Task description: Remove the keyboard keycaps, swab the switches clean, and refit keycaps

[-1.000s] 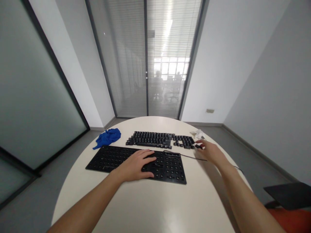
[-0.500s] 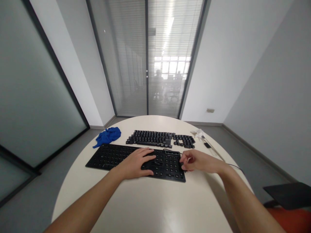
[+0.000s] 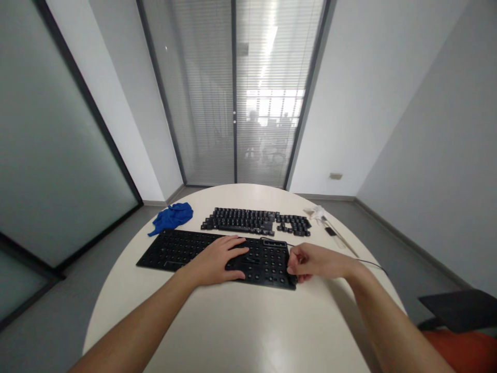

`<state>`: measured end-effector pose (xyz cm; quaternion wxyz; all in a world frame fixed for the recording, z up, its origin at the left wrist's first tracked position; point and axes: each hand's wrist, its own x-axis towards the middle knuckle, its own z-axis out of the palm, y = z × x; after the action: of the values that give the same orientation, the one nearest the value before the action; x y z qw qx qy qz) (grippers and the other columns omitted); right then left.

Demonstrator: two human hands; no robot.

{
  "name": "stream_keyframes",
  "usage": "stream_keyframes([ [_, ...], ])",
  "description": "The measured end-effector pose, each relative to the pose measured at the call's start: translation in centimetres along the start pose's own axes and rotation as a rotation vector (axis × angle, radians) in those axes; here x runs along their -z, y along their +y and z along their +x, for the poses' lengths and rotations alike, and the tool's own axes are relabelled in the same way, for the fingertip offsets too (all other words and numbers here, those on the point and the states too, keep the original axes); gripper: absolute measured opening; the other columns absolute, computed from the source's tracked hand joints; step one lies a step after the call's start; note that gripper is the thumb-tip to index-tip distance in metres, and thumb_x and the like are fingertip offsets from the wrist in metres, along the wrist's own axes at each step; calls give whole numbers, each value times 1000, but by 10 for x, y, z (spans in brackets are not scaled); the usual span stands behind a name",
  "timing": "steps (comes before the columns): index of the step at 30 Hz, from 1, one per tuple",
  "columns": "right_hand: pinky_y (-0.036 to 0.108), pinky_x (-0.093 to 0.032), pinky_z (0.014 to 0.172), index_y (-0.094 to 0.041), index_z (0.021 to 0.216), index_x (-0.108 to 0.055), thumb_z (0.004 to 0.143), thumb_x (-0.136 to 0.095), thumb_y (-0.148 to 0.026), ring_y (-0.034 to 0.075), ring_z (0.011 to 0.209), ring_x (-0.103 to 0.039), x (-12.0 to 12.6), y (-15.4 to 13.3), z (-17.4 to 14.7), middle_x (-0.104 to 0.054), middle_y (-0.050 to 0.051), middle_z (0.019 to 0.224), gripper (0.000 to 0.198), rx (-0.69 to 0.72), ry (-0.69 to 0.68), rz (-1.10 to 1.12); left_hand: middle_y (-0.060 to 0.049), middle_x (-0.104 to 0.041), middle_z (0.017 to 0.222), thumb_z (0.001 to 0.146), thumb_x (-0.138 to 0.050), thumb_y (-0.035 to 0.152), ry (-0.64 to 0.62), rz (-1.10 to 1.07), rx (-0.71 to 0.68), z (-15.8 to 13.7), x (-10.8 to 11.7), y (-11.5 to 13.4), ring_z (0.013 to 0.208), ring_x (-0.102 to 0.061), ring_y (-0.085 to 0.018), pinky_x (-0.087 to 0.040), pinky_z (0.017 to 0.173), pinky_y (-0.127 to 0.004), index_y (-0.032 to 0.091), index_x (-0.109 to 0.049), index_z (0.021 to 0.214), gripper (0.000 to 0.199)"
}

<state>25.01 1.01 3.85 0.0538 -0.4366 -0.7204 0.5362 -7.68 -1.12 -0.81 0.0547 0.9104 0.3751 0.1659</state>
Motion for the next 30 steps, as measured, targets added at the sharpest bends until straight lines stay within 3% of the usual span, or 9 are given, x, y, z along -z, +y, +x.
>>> stream_keyframes([
  [24,20,-43,51,-16,63,-56,69,-78,-54,12,52,-56,-3,3,11,-60,-1,54,44,-21,58,-92,-9,-45,153,85,-68,57,6,31,-13,1,-1,0,141,-41,-31,-34,116,-50,26,-54,140,65],
  [30,20,-45,52,-16,66,-56,68,-79,-55,12,53,-59,-3,5,11,-64,0,56,46,-29,54,-39,-9,-45,153,85,-68,58,9,22,-11,1,-1,1,141,-40,-31,-34,116,-50,27,-54,140,64],
])
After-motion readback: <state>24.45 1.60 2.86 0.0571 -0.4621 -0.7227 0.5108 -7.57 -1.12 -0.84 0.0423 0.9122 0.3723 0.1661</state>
